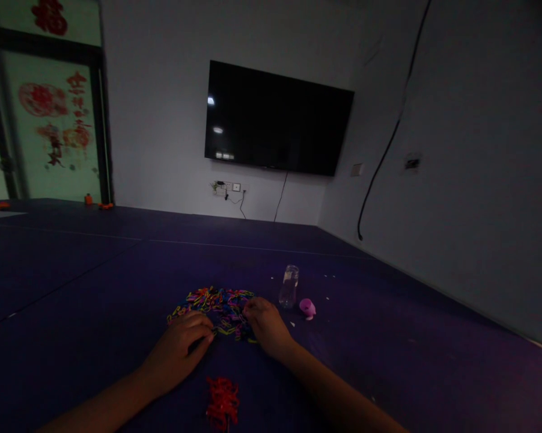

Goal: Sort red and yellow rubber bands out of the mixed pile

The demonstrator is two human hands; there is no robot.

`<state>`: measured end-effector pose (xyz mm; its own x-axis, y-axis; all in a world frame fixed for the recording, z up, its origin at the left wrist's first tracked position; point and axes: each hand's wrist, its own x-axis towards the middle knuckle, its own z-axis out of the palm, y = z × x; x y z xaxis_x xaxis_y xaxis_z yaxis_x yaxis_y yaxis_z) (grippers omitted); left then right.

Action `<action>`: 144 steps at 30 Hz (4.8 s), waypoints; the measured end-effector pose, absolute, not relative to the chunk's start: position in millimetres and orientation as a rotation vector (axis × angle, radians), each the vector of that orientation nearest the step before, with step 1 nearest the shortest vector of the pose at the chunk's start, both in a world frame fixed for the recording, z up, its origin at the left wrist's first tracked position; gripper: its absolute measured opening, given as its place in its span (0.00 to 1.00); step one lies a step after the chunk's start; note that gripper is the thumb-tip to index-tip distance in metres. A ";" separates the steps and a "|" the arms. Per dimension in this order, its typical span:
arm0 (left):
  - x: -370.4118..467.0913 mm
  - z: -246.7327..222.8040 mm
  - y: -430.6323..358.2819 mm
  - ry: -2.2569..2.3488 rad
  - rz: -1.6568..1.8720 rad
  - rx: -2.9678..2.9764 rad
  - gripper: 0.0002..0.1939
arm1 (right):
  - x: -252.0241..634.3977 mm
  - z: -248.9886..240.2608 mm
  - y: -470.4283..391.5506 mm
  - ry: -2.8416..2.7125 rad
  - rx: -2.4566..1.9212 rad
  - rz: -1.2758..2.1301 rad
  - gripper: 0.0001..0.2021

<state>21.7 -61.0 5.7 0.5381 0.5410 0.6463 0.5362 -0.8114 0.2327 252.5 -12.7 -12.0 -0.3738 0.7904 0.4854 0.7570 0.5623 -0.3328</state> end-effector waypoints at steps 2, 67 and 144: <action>21.4 5.1 -60.9 0.979 1.150 2.750 0.10 | 252.0 -9.9 -15.7 -2.183 -1.205 0.059 0.12; 24.8 14.2 -72.5 0.659 0.930 2.732 0.13 | 224.3 10.8 -75.7 -2.433 -0.505 0.047 0.17; 11.5 -0.8 -13.0 1.352 0.884 2.899 0.15 | 220.3 0.9 -2.1 -2.423 -1.038 -0.105 0.16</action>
<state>11.5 -13.0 -0.8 0.5301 0.6592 0.5333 0.7531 -0.6551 0.0612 220.3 -2.1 0.9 -0.5853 0.6589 0.4725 0.6972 0.7065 -0.1216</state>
